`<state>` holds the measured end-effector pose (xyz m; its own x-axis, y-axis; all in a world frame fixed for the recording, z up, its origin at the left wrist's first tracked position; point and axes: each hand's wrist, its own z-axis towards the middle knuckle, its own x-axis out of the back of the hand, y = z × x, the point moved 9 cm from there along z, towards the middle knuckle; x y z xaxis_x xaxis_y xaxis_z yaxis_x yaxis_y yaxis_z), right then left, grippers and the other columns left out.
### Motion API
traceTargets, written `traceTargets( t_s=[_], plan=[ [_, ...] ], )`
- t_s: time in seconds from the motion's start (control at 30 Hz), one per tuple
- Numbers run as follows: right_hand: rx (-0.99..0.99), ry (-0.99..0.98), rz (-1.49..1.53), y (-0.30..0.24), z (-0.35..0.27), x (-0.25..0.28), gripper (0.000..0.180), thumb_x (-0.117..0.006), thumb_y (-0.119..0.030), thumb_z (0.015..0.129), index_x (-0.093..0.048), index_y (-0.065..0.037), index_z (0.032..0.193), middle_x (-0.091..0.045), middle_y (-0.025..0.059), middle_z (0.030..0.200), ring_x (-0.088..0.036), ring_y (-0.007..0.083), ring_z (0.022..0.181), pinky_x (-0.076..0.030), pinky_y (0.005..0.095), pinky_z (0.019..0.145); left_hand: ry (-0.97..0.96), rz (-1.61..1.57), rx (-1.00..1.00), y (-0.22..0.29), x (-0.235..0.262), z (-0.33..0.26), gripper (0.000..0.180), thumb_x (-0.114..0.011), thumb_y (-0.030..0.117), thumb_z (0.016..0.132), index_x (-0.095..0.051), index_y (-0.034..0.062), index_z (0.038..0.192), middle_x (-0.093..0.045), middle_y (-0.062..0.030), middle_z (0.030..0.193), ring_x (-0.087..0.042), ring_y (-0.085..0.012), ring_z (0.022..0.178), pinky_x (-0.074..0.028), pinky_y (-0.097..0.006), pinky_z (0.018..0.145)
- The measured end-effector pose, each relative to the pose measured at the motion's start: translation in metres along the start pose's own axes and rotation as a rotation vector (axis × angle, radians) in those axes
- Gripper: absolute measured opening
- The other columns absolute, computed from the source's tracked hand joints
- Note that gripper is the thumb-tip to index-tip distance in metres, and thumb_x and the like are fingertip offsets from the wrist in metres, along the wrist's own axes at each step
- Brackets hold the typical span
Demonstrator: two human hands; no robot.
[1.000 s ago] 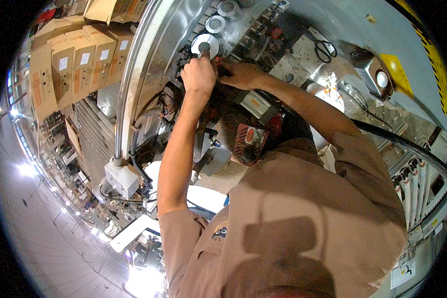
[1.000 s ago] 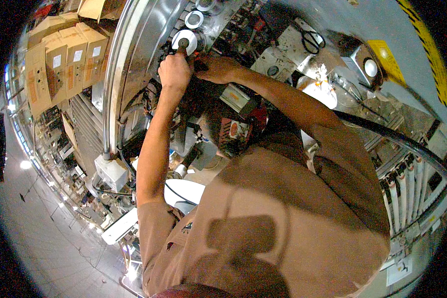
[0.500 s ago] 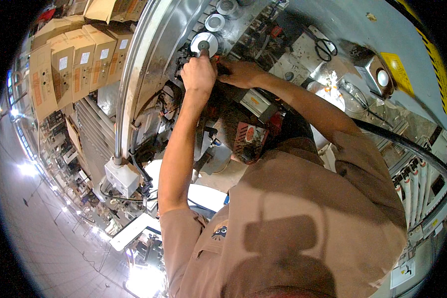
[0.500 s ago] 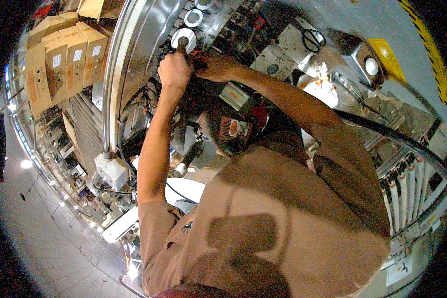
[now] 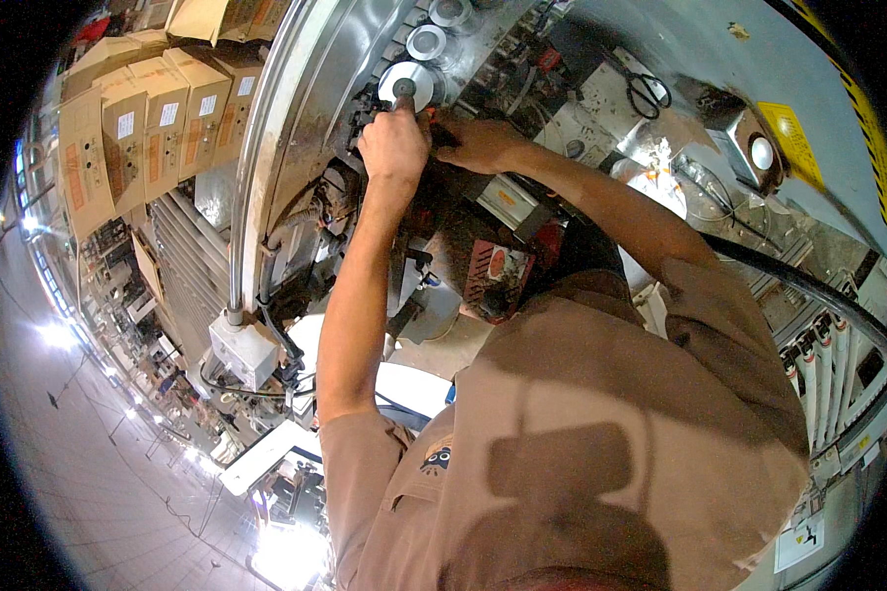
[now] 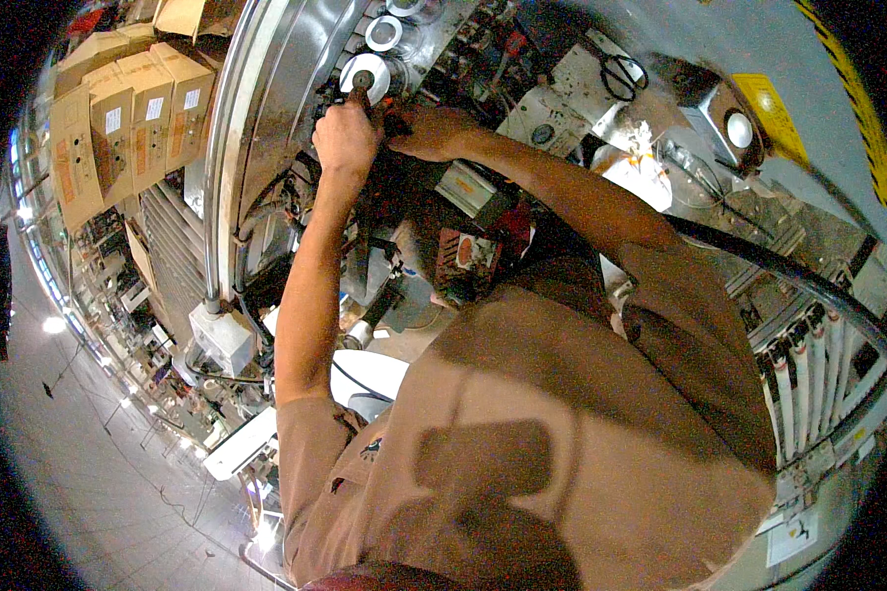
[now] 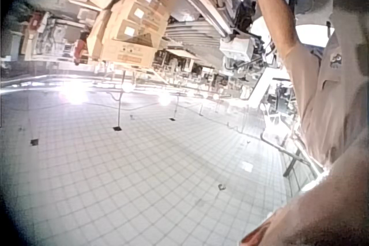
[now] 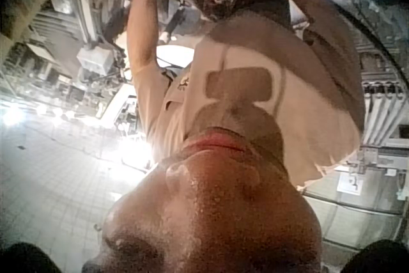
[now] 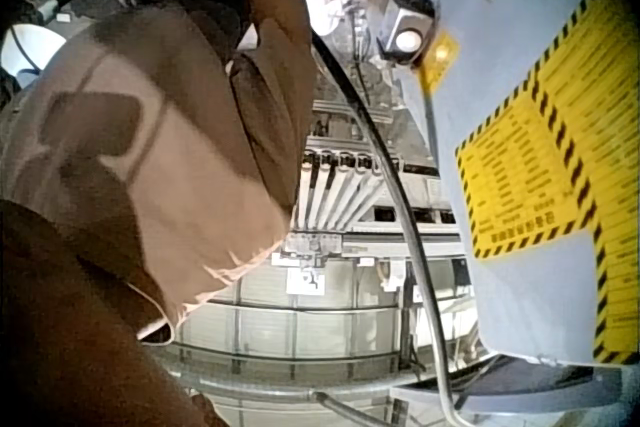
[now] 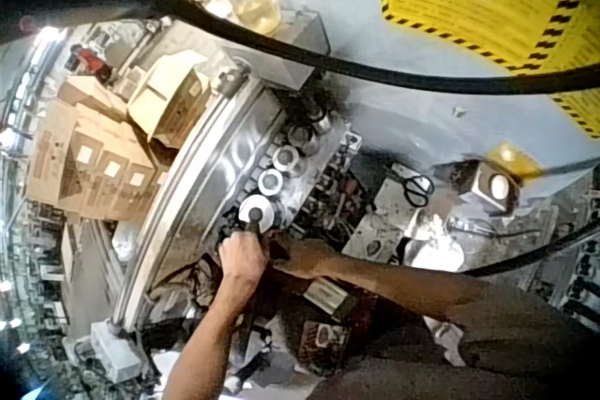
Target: The person maintains a large industrial machine by handling a spool of black material, threading it through rollers, and using an orange utility knife to cut a piece of the material while standing near a control panel and a conveyor belt.
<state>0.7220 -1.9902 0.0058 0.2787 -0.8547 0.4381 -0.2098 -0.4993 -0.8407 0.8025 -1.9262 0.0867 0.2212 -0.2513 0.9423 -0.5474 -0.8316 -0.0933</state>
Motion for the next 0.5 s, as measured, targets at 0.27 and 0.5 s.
traceTargets(
  t_s=[0.27,0.5],
  plan=[
    [-0.028,-0.022,-0.028,0.0046,0.002,-0.003,0.079,-0.052,-0.06,0.097,-0.029,-0.016,0.159,-0.065,0.0262,0.133,-0.064,0.0467,0.117,-0.052,0.0551,0.1,0.027,-0.014,0.01,0.0014,0.0041,-0.0012,0.027,-0.061,0.022,0.094,-0.073,0.0016,0.106,-0.074,-0.0247,0.093,-0.073,-0.0456,0.09,-0.058,-0.056,0.081],
    [-0.008,0.005,-0.003,0.0007,-0.0008,-0.0001,0.078,-0.052,-0.058,0.097,-0.031,-0.014,0.159,-0.063,0.025,0.136,-0.064,0.0459,0.119,-0.051,0.0541,0.101,0.003,0.012,0.008,-0.001,0.0,-0.0003,0.028,-0.064,0.024,0.093,-0.072,0.0019,0.107,-0.074,-0.025,0.093,-0.073,-0.0455,0.09,-0.058,-0.055,0.081]
  ],
)
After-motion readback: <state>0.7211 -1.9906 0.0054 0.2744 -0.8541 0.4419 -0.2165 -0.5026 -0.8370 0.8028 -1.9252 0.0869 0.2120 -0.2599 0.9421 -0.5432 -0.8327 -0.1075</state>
